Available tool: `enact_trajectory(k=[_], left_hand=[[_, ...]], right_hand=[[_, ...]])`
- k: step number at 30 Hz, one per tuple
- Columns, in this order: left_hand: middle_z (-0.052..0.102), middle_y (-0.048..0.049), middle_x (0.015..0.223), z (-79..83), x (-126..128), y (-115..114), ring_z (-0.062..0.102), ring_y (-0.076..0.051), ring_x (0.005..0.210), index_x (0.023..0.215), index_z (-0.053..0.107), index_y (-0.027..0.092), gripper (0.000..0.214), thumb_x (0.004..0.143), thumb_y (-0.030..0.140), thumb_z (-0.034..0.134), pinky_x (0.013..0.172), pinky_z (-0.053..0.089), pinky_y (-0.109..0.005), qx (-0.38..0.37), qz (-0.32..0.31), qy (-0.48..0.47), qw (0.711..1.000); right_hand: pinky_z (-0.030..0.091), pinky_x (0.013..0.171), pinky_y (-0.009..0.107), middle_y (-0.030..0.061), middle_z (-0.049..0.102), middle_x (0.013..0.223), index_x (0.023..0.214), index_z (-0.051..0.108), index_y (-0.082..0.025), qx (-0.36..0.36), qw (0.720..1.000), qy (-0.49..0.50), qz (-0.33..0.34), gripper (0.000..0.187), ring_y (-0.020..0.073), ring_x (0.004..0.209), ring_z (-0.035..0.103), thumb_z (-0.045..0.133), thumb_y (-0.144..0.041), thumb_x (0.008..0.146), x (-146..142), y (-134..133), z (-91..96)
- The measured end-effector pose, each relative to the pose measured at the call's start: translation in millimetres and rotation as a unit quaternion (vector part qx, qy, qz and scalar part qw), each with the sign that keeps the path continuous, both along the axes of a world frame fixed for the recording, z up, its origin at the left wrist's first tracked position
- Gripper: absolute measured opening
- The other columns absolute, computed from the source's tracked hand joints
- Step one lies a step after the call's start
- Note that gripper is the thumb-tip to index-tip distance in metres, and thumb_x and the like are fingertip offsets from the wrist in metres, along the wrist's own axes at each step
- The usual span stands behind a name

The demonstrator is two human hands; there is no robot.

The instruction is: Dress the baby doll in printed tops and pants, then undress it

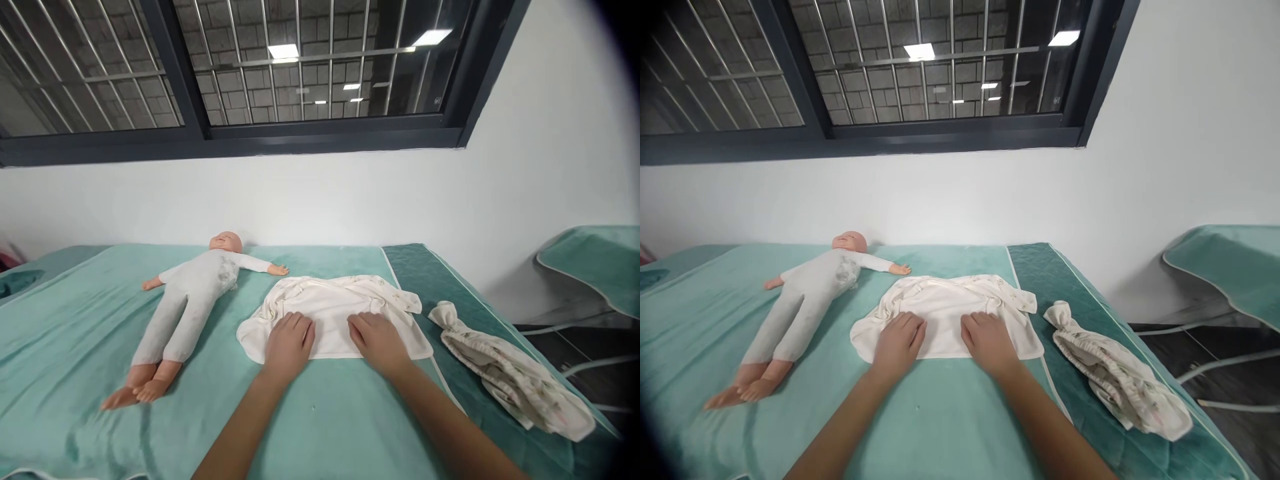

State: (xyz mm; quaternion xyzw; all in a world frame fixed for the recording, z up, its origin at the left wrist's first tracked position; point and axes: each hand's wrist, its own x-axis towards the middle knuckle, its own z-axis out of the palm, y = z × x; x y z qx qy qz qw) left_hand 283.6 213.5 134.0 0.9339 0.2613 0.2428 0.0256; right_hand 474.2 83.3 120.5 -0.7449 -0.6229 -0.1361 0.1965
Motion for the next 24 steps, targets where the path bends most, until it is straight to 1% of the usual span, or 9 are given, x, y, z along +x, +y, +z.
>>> enact_trajectory(k=[3, 7, 10, 13, 15, 18, 20, 22, 24], left_hand=[[0.062, -0.0041, 0.080, 0.5, -26, -17, 0.057, -0.020, 0.081, 0.078, 0.059, 0.021, 0.034, 0.098, 0.034, 0.036, 0.074, 0.043, -0.035, -0.013, -0.003, 0.055, 0.998], [0.061, -0.0028, 0.079, 1.7, -42, -31, 0.056, -0.019, 0.079, 0.077, 0.057, 0.020, 0.031, 0.097, 0.035, 0.039, 0.074, 0.042, -0.035, -0.045, -0.017, 0.081, 0.996], [0.060, -0.0016, 0.076, 3.3, -47, -38, 0.056, -0.018, 0.076, 0.074, 0.055, 0.020, 0.032, 0.097, 0.034, 0.038, 0.071, 0.041, -0.033, -0.067, -0.034, 0.087, 0.993], [0.060, -0.0010, 0.076, 5.9, -50, -29, 0.056, -0.016, 0.073, 0.076, 0.056, 0.020, 0.032, 0.097, 0.036, 0.038, 0.069, 0.041, -0.031, -0.103, 0.000, 0.034, 0.994], [0.062, -0.0019, 0.081, 8.0, -53, -8, 0.058, -0.017, 0.078, 0.083, 0.058, 0.021, 0.029, 0.097, 0.037, 0.039, 0.072, 0.043, -0.031, -0.115, 0.058, -0.042, 0.991], [0.064, -0.0066, 0.101, 10.2, -59, 40, 0.059, -0.022, 0.098, 0.103, 0.061, 0.020, 0.025, 0.092, 0.035, 0.044, 0.082, 0.045, -0.033, -0.122, 0.162, -0.148, 0.968], [0.063, -0.0097, 0.108, 10.8, -65, 70, 0.058, -0.025, 0.102, 0.109, 0.062, 0.017, 0.033, 0.085, 0.037, 0.053, 0.085, 0.044, -0.034, -0.179, 0.219, -0.153, 0.947], [0.065, -0.0080, 0.103, 11.2, -71, 87, 0.060, -0.024, 0.096, 0.101, 0.066, 0.016, 0.036, 0.080, 0.045, 0.059, 0.080, 0.044, -0.032, -0.276, 0.218, -0.116, 0.929], [0.065, -0.0028, 0.089, 11.5, -77, 93, 0.059, -0.021, 0.083, 0.088, 0.066, 0.018, 0.035, 0.077, 0.051, 0.061, 0.070, 0.042, -0.028, -0.360, 0.178, -0.076, 0.913]], right_hand=[[0.034, 0.073, 0.030, 0.0021, 0.065, 0.084, 0.095, 0.062, -0.021, -0.033, 0.999, 0.007, 0.019, 0.023, 0.0182, 0.082, 0.059, 0.040, -0.022, 0.099, -8, -25, -3.1], [0.034, 0.071, 0.030, 0.0008, 0.064, 0.081, 0.089, 0.060, -0.022, -0.065, 0.997, 0.019, 0.028, 0.022, 0.0173, 0.079, 0.059, 0.040, -0.023, 0.099, -17, -45, -1.8], [0.033, 0.065, 0.029, -0.0007, 0.063, 0.076, 0.083, 0.057, -0.022, -0.095, 0.994, 0.024, 0.045, 0.022, 0.0159, 0.072, 0.059, 0.041, -0.022, 0.099, -21, -52, 1.8], [0.033, 0.063, 0.030, -0.0003, 0.063, 0.076, 0.083, 0.058, -0.022, -0.090, 0.995, 0.038, 0.029, 0.024, 0.0161, 0.071, 0.059, 0.040, -0.021, 0.098, -26, -47, 8.3], [0.037, 0.066, 0.029, 0.0010, 0.064, 0.082, 0.090, 0.060, -0.022, -0.069, 0.995, 0.064, 0.023, 0.023, 0.0173, 0.077, 0.059, 0.039, -0.022, 0.099, -29, -34, 14.3], [0.043, 0.080, 0.030, 0.0039, 0.066, 0.102, 0.110, 0.061, -0.023, -0.038, 0.992, 0.113, 0.048, 0.023, 0.0197, 0.097, 0.059, 0.041, -0.022, 0.097, -34, 1, 21.1], [0.043, 0.091, 0.032, 0.0062, 0.063, 0.119, 0.123, 0.057, -0.021, -0.028, 0.988, 0.133, 0.068, 0.030, 0.0208, 0.109, 0.056, 0.044, -0.023, 0.096, -36, 33, 20.7], [0.040, 0.100, 0.033, 0.0090, 0.058, 0.131, 0.130, 0.053, -0.017, -0.028, 0.987, 0.142, 0.067, 0.037, 0.0220, 0.120, 0.051, 0.044, -0.025, 0.096, -36, 65, 15.4], [0.035, 0.108, 0.034, 0.0114, 0.053, 0.138, 0.134, 0.051, -0.013, -0.035, 0.988, 0.140, 0.047, 0.041, 0.0231, 0.128, 0.045, 0.041, -0.030, 0.097, -34, 92, 6.1]])
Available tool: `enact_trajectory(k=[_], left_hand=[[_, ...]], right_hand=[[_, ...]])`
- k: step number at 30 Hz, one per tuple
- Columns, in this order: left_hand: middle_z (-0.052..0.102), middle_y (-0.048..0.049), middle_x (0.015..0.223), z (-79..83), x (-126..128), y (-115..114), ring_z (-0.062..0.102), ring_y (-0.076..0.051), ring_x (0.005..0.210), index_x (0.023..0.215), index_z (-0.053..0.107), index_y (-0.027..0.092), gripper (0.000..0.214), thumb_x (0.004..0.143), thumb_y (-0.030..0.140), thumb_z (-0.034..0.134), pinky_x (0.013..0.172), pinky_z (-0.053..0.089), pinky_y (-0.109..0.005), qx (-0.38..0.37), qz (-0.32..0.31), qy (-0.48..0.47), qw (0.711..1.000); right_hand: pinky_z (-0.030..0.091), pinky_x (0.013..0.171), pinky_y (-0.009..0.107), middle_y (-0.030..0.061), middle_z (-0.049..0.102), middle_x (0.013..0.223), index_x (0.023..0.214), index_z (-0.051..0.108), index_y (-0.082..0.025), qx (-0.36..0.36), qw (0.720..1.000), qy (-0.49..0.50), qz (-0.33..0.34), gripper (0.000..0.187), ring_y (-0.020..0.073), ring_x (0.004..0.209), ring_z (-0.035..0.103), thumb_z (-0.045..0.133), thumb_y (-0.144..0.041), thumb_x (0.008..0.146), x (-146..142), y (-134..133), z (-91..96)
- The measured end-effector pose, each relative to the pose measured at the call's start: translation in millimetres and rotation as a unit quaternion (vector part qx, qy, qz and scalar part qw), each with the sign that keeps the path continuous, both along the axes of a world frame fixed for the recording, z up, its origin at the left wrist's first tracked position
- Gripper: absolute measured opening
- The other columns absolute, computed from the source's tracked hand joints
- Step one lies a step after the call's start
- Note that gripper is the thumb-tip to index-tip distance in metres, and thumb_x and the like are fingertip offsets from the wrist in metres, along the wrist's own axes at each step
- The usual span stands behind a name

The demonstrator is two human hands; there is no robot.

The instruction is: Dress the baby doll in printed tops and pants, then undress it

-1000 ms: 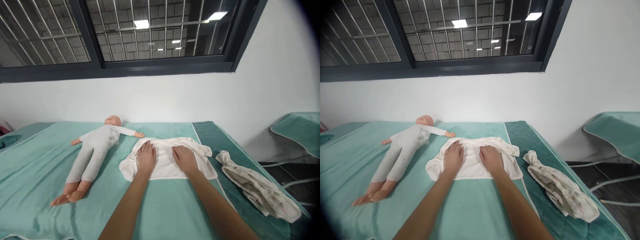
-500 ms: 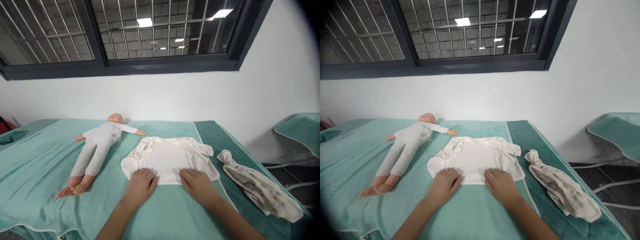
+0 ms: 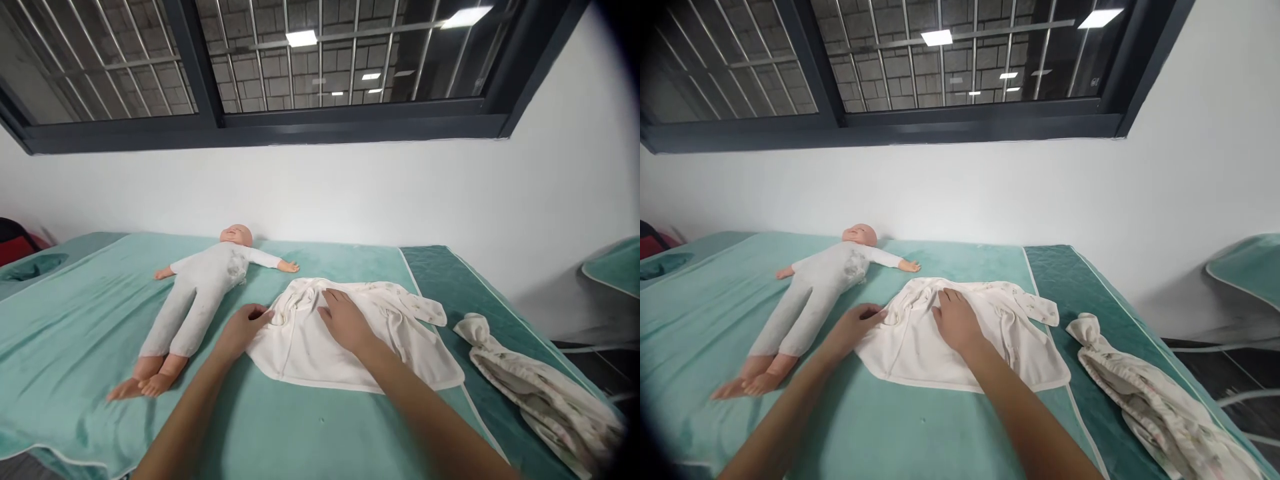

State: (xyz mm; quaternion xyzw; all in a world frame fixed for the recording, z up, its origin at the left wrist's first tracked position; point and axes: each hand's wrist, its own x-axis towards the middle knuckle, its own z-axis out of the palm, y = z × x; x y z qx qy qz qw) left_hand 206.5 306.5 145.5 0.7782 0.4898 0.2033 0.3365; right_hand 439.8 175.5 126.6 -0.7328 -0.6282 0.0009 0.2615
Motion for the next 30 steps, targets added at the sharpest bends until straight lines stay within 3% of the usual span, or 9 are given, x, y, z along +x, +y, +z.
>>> enact_trajectory(k=[3, 8, 12, 14, 17, 22, 24, 27, 30], left_hand=[[0.058, 0.0025, 0.072, 1.0, -4, -1, 0.051, -0.015, 0.070, 0.077, 0.061, 0.019, 0.035, 0.077, 0.054, 0.060, 0.059, 0.033, -0.024, -0.033, -0.010, -0.022, 0.999], [0.047, 0.0048, 0.067, 10.5, -5, 3, 0.042, -0.011, 0.062, 0.077, 0.051, 0.020, 0.035, 0.077, 0.053, 0.062, 0.054, 0.029, -0.022, -0.084, 0.111, -0.168, 0.976], [0.046, 0.0051, 0.067, 20.6, -8, 0, 0.041, -0.010, 0.059, 0.077, 0.051, 0.020, 0.038, 0.074, 0.055, 0.066, 0.051, 0.031, -0.021, -0.220, 0.069, -0.208, 0.951], [0.047, 0.0049, 0.067, 22.9, -9, -2, 0.041, -0.010, 0.058, 0.077, 0.051, 0.020, 0.039, 0.073, 0.055, 0.067, 0.051, 0.031, -0.021, -0.232, 0.063, -0.200, 0.950], [0.047, 0.0044, 0.065, 24.7, -8, 5, 0.041, -0.011, 0.057, 0.076, 0.051, 0.020, 0.035, 0.074, 0.052, 0.066, 0.049, 0.028, -0.022, -0.138, 0.112, -0.188, 0.966], [0.060, -0.0019, 0.078, 26.3, 2, 29, 0.055, -0.019, 0.071, 0.085, 0.053, 0.021, 0.018, 0.083, 0.039, 0.055, 0.066, 0.042, -0.030, 0.156, 0.181, -0.049, 0.970], [0.063, -0.0068, 0.090, 21.3, 5, 32, 0.059, -0.024, 0.085, 0.092, 0.055, 0.020, 0.014, 0.085, 0.031, 0.050, 0.077, 0.046, -0.035, 0.234, 0.161, 0.003, 0.959], [0.060, -0.0123, 0.116, 5.8, 3, 24, 0.054, -0.027, 0.113, 0.106, 0.056, 0.018, 0.025, 0.084, 0.019, 0.044, 0.097, 0.043, -0.039, 0.325, 0.079, 0.023, 0.942], [0.056, -0.0117, 0.130, -9.3, -5, 14, 0.046, -0.026, 0.127, 0.120, 0.054, 0.018, 0.040, 0.082, 0.013, 0.043, 0.107, 0.037, -0.039, 0.310, -0.008, 0.088, 0.947]], right_hand=[[0.023, 0.116, 0.037, 0.0115, 0.045, 0.147, 0.138, 0.048, -0.011, -0.012, 0.999, -0.023, -0.020, 0.048, 0.0233, 0.138, 0.035, 0.034, -0.036, 0.100, 2, 22, -15.6], [0.012, 0.119, 0.042, 0.0084, 0.036, 0.154, 0.144, 0.042, -0.015, -0.038, 0.998, -0.043, -0.035, 0.054, 0.0217, 0.143, 0.027, 0.026, -0.042, 0.101, 3, 23, -27.6], [0.011, 0.118, 0.041, 0.0106, 0.024, 0.159, 0.149, 0.032, -0.012, -0.072, 0.994, -0.050, -0.057, 0.061, 0.0223, 0.147, 0.019, 0.023, -0.046, 0.100, 1, 22, -27.4], [0.011, 0.118, 0.041, 0.0117, 0.020, 0.160, 0.150, 0.030, -0.011, -0.084, 0.993, -0.053, -0.068, 0.063, 0.0231, 0.148, 0.015, 0.023, -0.047, 0.099, 1, 23, -27.4], [0.011, 0.118, 0.040, 0.0116, 0.016, 0.161, 0.150, 0.031, -0.012, -0.083, 0.992, -0.055, -0.073, 0.064, 0.0231, 0.148, 0.015, 0.024, -0.049, 0.099, 1, 24, -28.3], [0.010, 0.118, 0.040, 0.0097, 0.021, 0.160, 0.146, 0.038, -0.015, -0.063, 0.995, -0.054, -0.057, 0.060, 0.0215, 0.148, 0.015, 0.027, -0.050, 0.098, 2, 22, -29.4], [0.010, 0.118, 0.041, 0.0095, 0.024, 0.159, 0.146, 0.038, -0.015, -0.067, 0.995, -0.052, -0.052, 0.061, 0.0214, 0.148, 0.015, 0.026, -0.050, 0.098, 2, 22, -29.2], [0.009, 0.118, 0.041, 0.0096, 0.023, 0.159, 0.147, 0.036, -0.014, -0.073, 0.995, -0.050, -0.052, 0.061, 0.0218, 0.147, 0.015, 0.025, -0.049, 0.099, 2, 23, -28.8], [0.010, 0.118, 0.041, 0.0095, 0.025, 0.159, 0.147, 0.037, -0.014, -0.070, 0.995, -0.049, -0.050, 0.061, 0.0220, 0.147, 0.017, 0.025, -0.049, 0.099, 3, 23, -29.3]])
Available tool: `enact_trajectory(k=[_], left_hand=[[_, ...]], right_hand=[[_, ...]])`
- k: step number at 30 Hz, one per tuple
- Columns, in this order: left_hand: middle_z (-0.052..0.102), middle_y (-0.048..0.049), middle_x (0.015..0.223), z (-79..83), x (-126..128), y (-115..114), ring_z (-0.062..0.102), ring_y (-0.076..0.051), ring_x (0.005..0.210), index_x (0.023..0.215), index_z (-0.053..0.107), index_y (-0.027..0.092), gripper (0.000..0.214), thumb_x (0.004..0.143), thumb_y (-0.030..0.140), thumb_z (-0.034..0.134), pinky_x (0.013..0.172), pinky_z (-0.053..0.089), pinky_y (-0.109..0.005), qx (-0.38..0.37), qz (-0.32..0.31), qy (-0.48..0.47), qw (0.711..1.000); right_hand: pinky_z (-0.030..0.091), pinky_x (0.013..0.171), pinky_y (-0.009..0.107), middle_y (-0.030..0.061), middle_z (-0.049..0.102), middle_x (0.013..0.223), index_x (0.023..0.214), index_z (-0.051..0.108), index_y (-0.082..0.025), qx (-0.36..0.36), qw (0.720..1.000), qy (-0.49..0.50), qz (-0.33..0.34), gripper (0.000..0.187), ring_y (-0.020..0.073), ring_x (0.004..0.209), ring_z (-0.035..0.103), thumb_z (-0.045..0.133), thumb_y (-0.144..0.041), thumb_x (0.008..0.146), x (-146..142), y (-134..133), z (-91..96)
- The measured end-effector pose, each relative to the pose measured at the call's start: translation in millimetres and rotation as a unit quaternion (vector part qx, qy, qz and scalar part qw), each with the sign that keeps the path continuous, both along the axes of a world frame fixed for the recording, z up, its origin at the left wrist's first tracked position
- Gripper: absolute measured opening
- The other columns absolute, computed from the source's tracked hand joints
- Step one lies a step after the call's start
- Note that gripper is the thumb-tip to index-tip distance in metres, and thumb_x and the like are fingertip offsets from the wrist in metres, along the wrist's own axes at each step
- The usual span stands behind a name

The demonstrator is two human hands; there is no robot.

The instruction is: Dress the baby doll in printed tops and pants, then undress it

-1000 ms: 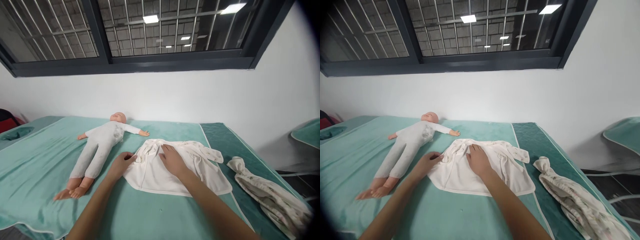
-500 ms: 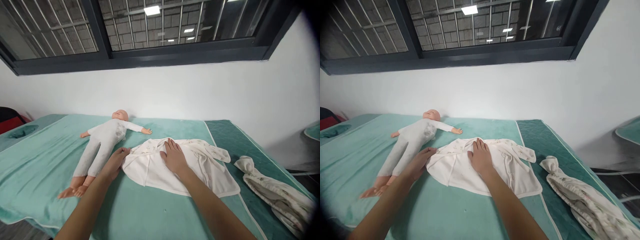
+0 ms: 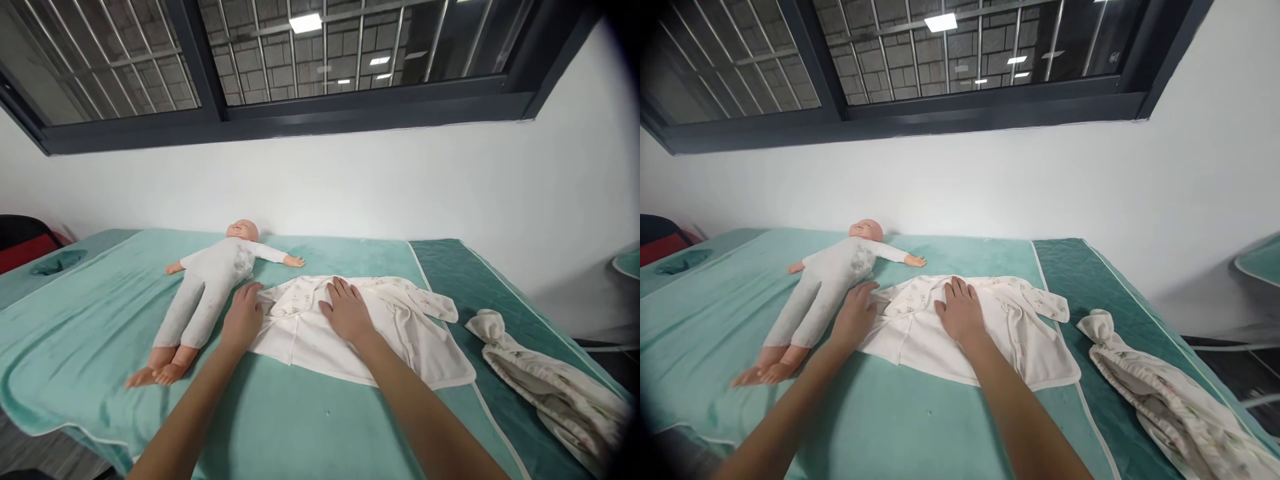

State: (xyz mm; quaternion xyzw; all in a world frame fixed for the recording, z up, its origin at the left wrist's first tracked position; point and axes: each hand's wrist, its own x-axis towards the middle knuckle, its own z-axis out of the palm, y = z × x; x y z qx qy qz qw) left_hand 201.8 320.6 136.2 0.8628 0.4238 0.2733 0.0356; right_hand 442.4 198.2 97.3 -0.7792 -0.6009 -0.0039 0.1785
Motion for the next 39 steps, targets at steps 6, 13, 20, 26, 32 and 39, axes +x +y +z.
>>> enact_trajectory(k=[6, 13, 20, 26, 32, 39], left_hand=[[0.065, -0.0097, 0.117, 10.1, -10, 5, 0.058, -0.028, 0.110, 0.124, 0.057, 0.023, 0.042, 0.083, 0.019, 0.046, 0.085, 0.045, -0.035, -0.084, 0.036, 0.159, 0.983], [0.067, -0.0095, 0.101, 39.6, 7, 6, 0.062, -0.025, 0.083, 0.100, 0.063, 0.023, 0.026, 0.091, 0.023, 0.039, 0.066, 0.038, -0.031, -0.029, 0.066, 0.182, 0.981], [0.062, -0.0140, 0.112, 22.6, 9, -23, 0.062, -0.028, 0.093, 0.120, 0.053, 0.017, 0.035, 0.097, 0.026, 0.028, 0.067, 0.043, -0.033, 0.053, 0.152, 0.155, 0.975], [0.059, -0.0117, 0.125, 5.4, 21, -56, 0.056, -0.028, 0.115, 0.125, 0.051, 0.021, 0.040, 0.093, 0.045, 0.044, 0.088, 0.045, -0.037, -0.021, 0.022, 0.101, 0.994], [0.050, -0.0117, 0.137, 2.5, 42, -71, 0.046, -0.031, 0.125, 0.130, 0.050, 0.024, 0.047, 0.085, 0.037, 0.059, 0.095, 0.042, -0.043, 0.014, -0.033, 0.132, 0.991], [0.062, -0.0109, 0.109, 12.3, 83, -52, 0.054, -0.028, 0.108, 0.100, 0.062, 0.021, 0.021, 0.093, 0.028, 0.044, 0.088, 0.041, -0.040, 0.034, -0.006, 0.120, 0.992]], right_hand=[[0.012, 0.118, 0.041, 0.0095, 0.029, 0.158, 0.145, 0.039, -0.014, 0.014, 1.000, 0.003, 0.004, 0.058, 0.0227, 0.145, 0.020, 0.027, -0.048, 0.099, 1, -1, -0.3], [0.013, 0.117, 0.041, 0.0093, 0.031, 0.156, 0.143, 0.042, -0.016, 0.018, 1.000, 0.014, 0.007, 0.055, 0.0223, 0.144, 0.023, 0.030, -0.046, 0.098, 2, -2, 1.9], [0.012, 0.117, 0.042, 0.0100, 0.029, 0.157, 0.144, 0.041, -0.015, 0.015, 1.000, 0.016, 0.000, 0.057, 0.0230, 0.145, 0.020, 0.030, -0.047, 0.098, 1, -1, 0.0], [0.010, 0.118, 0.044, 0.0121, 0.024, 0.159, 0.147, 0.037, -0.013, -0.004, 1.000, 0.014, 0.010, 0.060, 0.0247, 0.147, 0.017, 0.026, -0.048, 0.099, 2, -1, 6.5], [0.011, 0.119, 0.041, 0.0078, 0.018, 0.161, 0.151, 0.030, -0.019, -0.080, 0.991, 0.039, 0.100, 0.070, 0.0229, 0.148, 0.013, 0.028, -0.062, 0.096, 34, -16, 17.5], [0.017, 0.117, 0.038, 0.0087, 0.015, 0.162, 0.146, 0.040, -0.018, 0.024, 0.999, -0.007, -0.033, 0.057, 0.0219, 0.148, 0.014, 0.029, -0.050, 0.099, 37, -26, 7.0]])
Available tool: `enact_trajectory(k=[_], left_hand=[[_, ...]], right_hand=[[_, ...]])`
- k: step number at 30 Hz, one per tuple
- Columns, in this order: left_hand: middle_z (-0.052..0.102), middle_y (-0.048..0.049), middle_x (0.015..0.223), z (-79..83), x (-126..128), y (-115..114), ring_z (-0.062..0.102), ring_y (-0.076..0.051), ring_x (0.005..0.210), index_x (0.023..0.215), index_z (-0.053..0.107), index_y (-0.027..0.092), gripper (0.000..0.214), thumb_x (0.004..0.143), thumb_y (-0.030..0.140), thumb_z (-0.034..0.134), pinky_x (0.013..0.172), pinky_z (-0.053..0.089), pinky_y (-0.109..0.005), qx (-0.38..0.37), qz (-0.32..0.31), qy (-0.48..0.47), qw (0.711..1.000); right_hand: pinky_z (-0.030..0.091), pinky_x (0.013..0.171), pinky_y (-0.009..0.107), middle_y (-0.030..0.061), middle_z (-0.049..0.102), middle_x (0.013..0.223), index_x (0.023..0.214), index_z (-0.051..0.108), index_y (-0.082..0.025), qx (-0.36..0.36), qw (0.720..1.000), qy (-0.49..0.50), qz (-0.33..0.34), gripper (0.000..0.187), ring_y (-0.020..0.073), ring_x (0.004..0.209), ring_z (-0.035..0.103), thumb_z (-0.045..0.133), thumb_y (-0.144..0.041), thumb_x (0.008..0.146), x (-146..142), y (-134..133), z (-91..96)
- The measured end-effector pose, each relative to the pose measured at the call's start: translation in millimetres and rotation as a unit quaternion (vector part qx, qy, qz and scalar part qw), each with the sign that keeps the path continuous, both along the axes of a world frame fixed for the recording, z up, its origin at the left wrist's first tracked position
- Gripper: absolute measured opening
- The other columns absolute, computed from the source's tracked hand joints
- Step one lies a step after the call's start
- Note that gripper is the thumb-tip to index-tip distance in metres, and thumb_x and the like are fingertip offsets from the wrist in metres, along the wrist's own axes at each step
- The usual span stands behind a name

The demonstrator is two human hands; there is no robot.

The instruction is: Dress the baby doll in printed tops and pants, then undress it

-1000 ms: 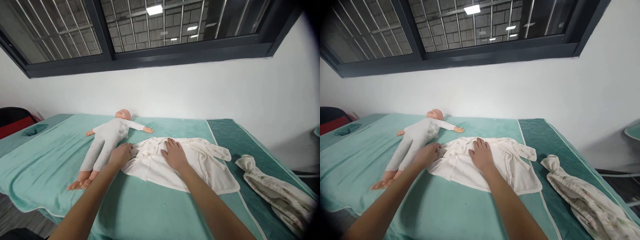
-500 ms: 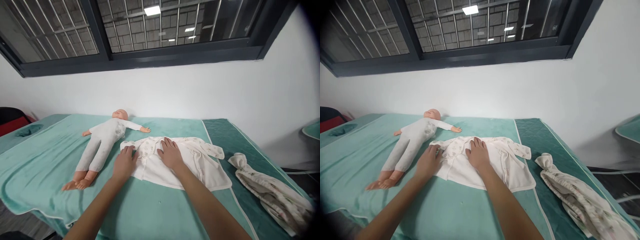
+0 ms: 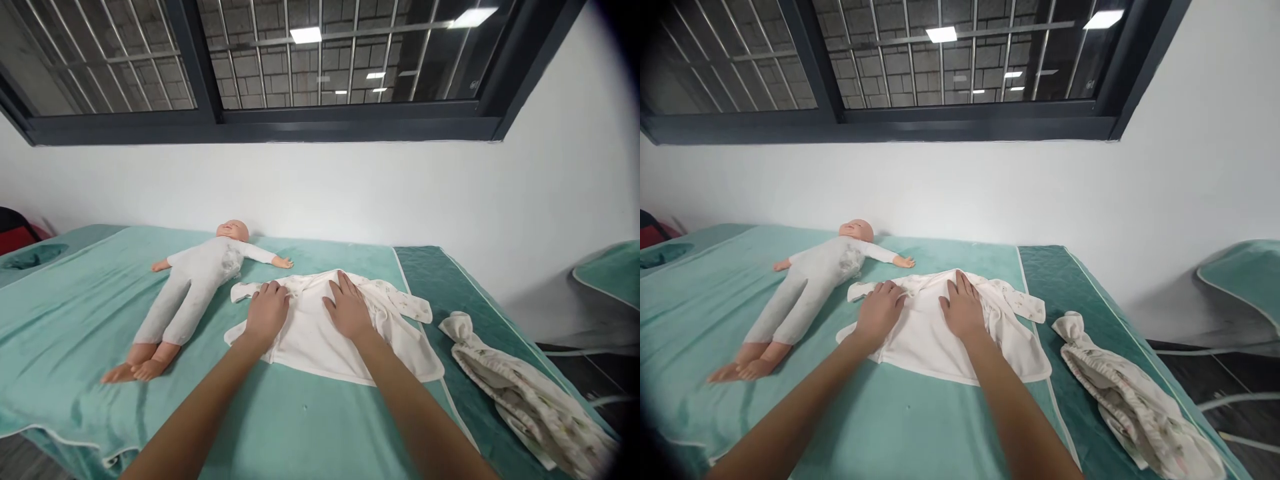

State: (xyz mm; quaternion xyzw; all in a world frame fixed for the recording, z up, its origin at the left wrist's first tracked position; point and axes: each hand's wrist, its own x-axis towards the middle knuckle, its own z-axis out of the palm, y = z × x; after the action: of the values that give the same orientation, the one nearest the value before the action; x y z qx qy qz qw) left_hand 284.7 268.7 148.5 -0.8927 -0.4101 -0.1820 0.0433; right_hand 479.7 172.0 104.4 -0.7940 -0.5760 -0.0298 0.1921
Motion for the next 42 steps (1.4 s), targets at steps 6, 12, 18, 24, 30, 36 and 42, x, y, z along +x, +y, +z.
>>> enact_trajectory(k=[6, 12, 18, 24, 30, 36, 42], left_hand=[[0.063, -0.0097, 0.102, 13.9, 21, 35, 0.060, -0.025, 0.091, 0.102, 0.056, 0.019, 0.027, 0.098, 0.031, 0.032, 0.071, 0.043, -0.034, -0.038, 0.090, -0.137, 0.986], [0.060, -0.0137, 0.116, 6.8, 29, 7, 0.053, -0.030, 0.112, 0.114, 0.057, 0.018, 0.027, 0.093, 0.019, 0.040, 0.093, 0.041, -0.043, 0.001, 0.010, -0.123, 0.992], [0.061, -0.0117, 0.125, -22.6, 54, -25, 0.054, -0.024, 0.118, 0.120, 0.057, 0.018, 0.033, 0.093, 0.018, 0.039, 0.100, 0.042, -0.037, -0.089, -0.088, -0.045, 0.991], [0.057, -0.0150, 0.136, -22.4, 68, 2, 0.049, -0.030, 0.127, 0.121, 0.058, 0.015, 0.035, 0.094, 0.028, 0.042, 0.107, 0.035, -0.048, -0.092, -0.034, -0.037, 0.994], [0.046, -0.0156, 0.147, -25.1, 69, 12, 0.039, -0.034, 0.135, 0.143, 0.042, 0.017, 0.052, 0.097, 0.041, 0.034, 0.109, 0.032, -0.052, -0.077, -0.002, -0.023, 0.997], [0.041, -0.0144, 0.151, -34.9, 66, 0, 0.036, -0.032, 0.137, 0.149, 0.035, 0.019, 0.057, 0.098, 0.045, 0.026, 0.110, 0.031, -0.051, -0.024, -0.003, -0.006, 1.000], [0.036, -0.0122, 0.155, -33.6, 67, -2, 0.033, -0.032, 0.140, 0.151, 0.031, 0.022, 0.058, 0.098, 0.045, 0.027, 0.112, 0.031, -0.049, 0.004, 0.001, -0.011, 1.000]], right_hand=[[0.020, 0.116, 0.040, 0.0095, 0.021, 0.160, 0.149, 0.035, -0.016, -0.042, 0.999, 0.018, -0.020, 0.063, 0.0237, 0.147, 0.020, 0.027, -0.053, 0.098, 2, 7, -5.2], [0.023, 0.115, 0.045, 0.0129, 0.022, 0.159, 0.150, 0.032, -0.013, -0.051, 0.995, 0.031, -0.080, 0.071, 0.0296, 0.145, 0.024, 0.032, -0.056, 0.095, 1, 8, -5.3], [0.021, 0.117, 0.038, 0.0116, 0.038, 0.153, 0.142, 0.045, -0.012, 0.012, 0.999, 0.032, -0.001, 0.055, 0.0237, 0.144, 0.027, 0.036, -0.042, 0.097, -4, 0, -1.4], [0.039, 0.107, 0.029, 0.0040, 0.055, 0.139, 0.129, 0.056, -0.023, 0.116, 0.976, 0.178, 0.044, 0.041, 0.0163, 0.126, 0.051, 0.036, -0.039, 0.096, 34, -29, 22.0], [0.043, 0.094, 0.052, 0.0204, 0.059, 0.124, 0.122, 0.060, -0.013, -0.025, 0.961, 0.064, -0.267, 0.051, 0.0401, 0.117, 0.050, 0.052, -0.046, 0.085, 108, -77, 24.4], [0.044, 0.080, 0.043, 0.0126, 0.064, 0.108, 0.101, 0.068, -0.023, -0.056, 0.953, 0.078, -0.286, 0.029, 0.0320, 0.100, 0.058, 0.050, -0.040, 0.086, 122, -88, 16.1], [0.042, 0.083, 0.042, 0.0152, 0.058, 0.120, 0.113, 0.063, -0.019, 0.169, 0.912, -0.023, -0.372, 0.031, 0.0336, 0.112, 0.051, 0.045, -0.026, 0.088, 115, -79, 17.8]])
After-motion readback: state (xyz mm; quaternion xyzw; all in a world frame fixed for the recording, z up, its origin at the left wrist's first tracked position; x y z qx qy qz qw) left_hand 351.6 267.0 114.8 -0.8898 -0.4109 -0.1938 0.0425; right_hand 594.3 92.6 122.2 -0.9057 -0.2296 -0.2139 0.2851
